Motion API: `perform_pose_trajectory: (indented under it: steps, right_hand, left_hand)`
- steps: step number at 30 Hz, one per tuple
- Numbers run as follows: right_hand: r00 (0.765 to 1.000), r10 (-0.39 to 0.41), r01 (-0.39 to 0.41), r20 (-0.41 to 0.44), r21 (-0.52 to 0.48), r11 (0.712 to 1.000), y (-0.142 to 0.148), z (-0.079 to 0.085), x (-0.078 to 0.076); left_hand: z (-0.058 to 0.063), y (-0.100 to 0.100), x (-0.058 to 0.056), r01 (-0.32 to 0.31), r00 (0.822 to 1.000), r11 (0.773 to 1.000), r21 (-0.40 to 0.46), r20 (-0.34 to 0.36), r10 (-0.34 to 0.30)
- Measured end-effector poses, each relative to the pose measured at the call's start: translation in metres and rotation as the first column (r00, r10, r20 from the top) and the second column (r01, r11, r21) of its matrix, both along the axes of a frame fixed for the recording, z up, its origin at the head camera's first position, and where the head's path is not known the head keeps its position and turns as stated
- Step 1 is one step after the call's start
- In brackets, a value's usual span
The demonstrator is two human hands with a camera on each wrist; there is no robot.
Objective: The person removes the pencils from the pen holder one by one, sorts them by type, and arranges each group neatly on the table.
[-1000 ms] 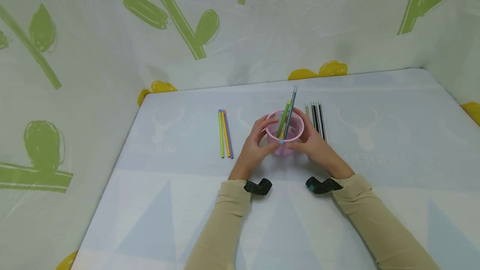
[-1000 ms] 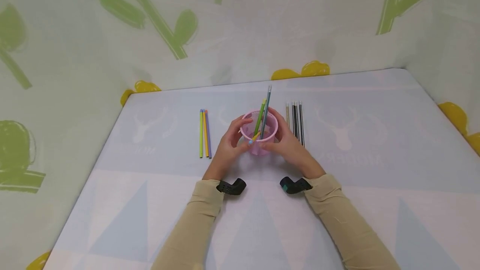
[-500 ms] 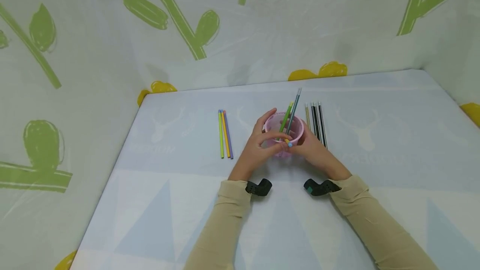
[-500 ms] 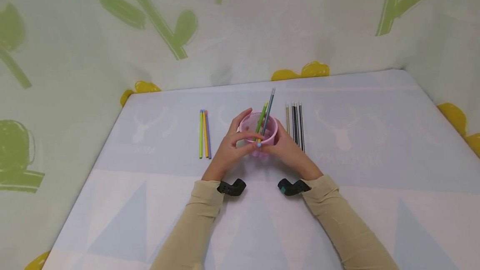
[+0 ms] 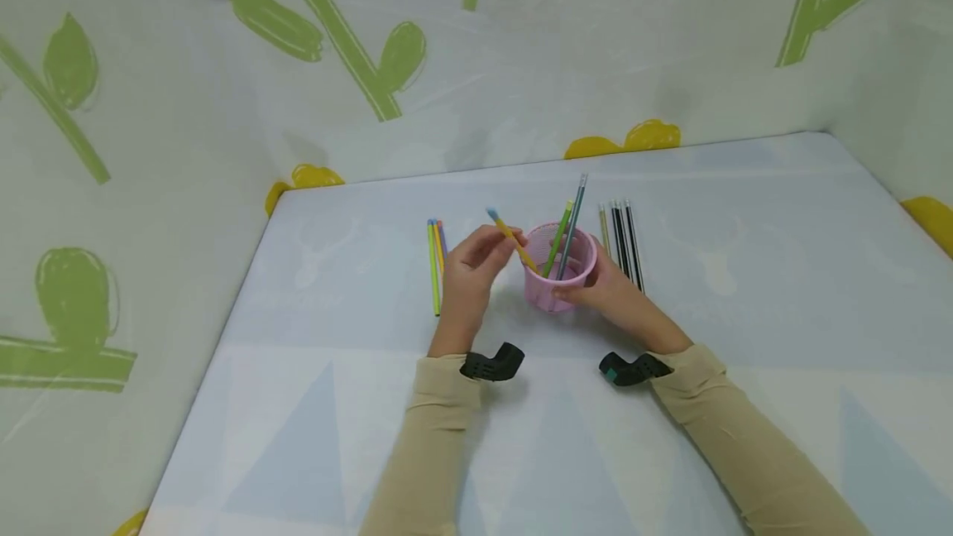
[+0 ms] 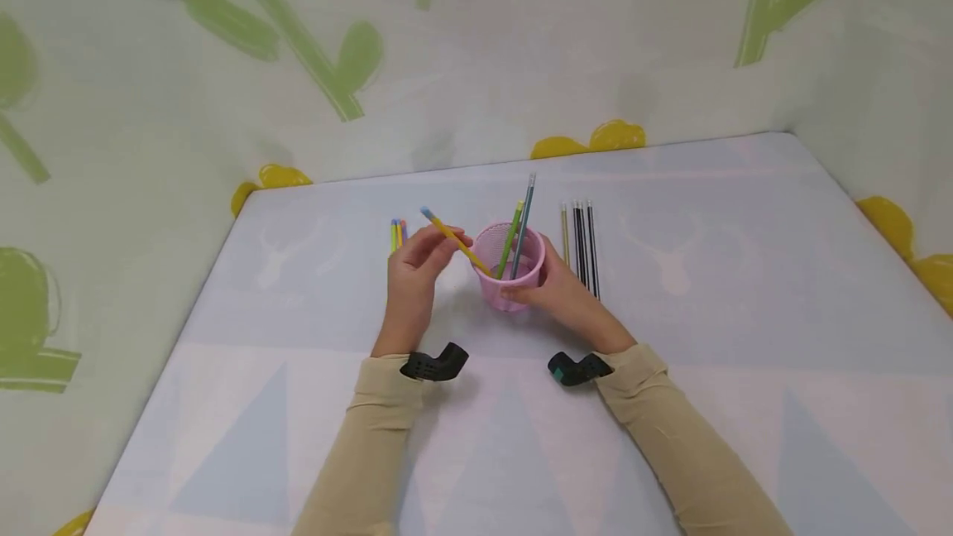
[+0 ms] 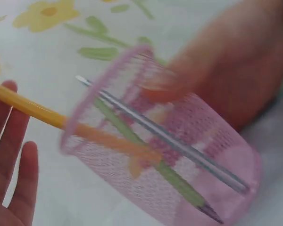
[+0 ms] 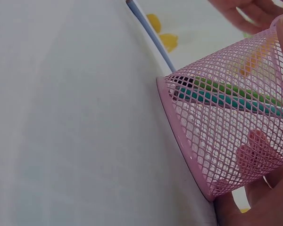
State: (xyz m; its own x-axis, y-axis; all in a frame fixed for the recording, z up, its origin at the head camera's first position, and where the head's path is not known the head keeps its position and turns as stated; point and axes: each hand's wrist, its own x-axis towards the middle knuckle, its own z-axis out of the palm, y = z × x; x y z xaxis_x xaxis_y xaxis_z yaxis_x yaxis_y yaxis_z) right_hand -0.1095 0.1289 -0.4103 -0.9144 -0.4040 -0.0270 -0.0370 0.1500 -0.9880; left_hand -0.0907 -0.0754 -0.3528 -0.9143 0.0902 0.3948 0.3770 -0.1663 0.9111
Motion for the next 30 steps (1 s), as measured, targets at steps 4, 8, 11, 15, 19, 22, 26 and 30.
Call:
perform_pose_trajectory:
  steps: [4, 8, 11, 15, 19, 22, 26, 30]
  right_hand:
    - [1.000, -0.001, 0.001, -0.014, 0.004, 1.000, 0.000, 0.000, 0.000]
    - [1.000, 0.003, -0.004, -0.029, -0.010, 1.000, 0.001, 0.000, 0.000]
    - [0.999, 0.013, -0.014, -0.035, -0.022, 1.000, 0.001, -0.001, 0.000]
    - [0.999, 0.021, -0.022, -0.043, -0.009, 1.000, 0.000, 0.000, -0.001]
    - [0.999, 0.021, -0.021, -0.040, -0.003, 1.000, 0.000, 0.003, 0.000]
    - [0.999, 0.020, -0.020, -0.029, -0.009, 1.000, 0.000, 0.004, 0.001]
    - [1.000, 0.019, -0.019, -0.019, -0.003, 1.000, 0.000, 0.003, 0.001]
    - [0.999, 0.020, -0.020, -0.030, 0.001, 1.000, 0.000, 0.001, 0.000]
  left_hand:
    - [-0.001, -0.012, -0.008, -0.080, 0.997, 0.977, 0.200, 0.036, 0.074]
    - [0.001, -0.027, -0.012, -0.119, 0.993, 0.930, 0.349, 0.064, 0.103]
    - [0.003, -0.036, -0.011, -0.177, 0.984, 0.925, 0.337, 0.082, 0.158]
    - [0.003, -0.044, -0.009, -0.276, 0.960, 0.945, 0.174, 0.103, 0.261]
    - [-0.008, -0.047, -0.014, -0.331, 0.937, 0.943, 0.017, 0.126, 0.326]
    - [-0.023, -0.051, -0.019, -0.354, 0.917, 0.925, -0.142, 0.142, 0.373]
    - [-0.040, -0.053, -0.023, -0.359, 0.892, 0.842, -0.403, 0.117, 0.437]
    - [-0.051, -0.054, -0.026, -0.339, 0.895, 0.724, -0.601, 0.032, 0.445]
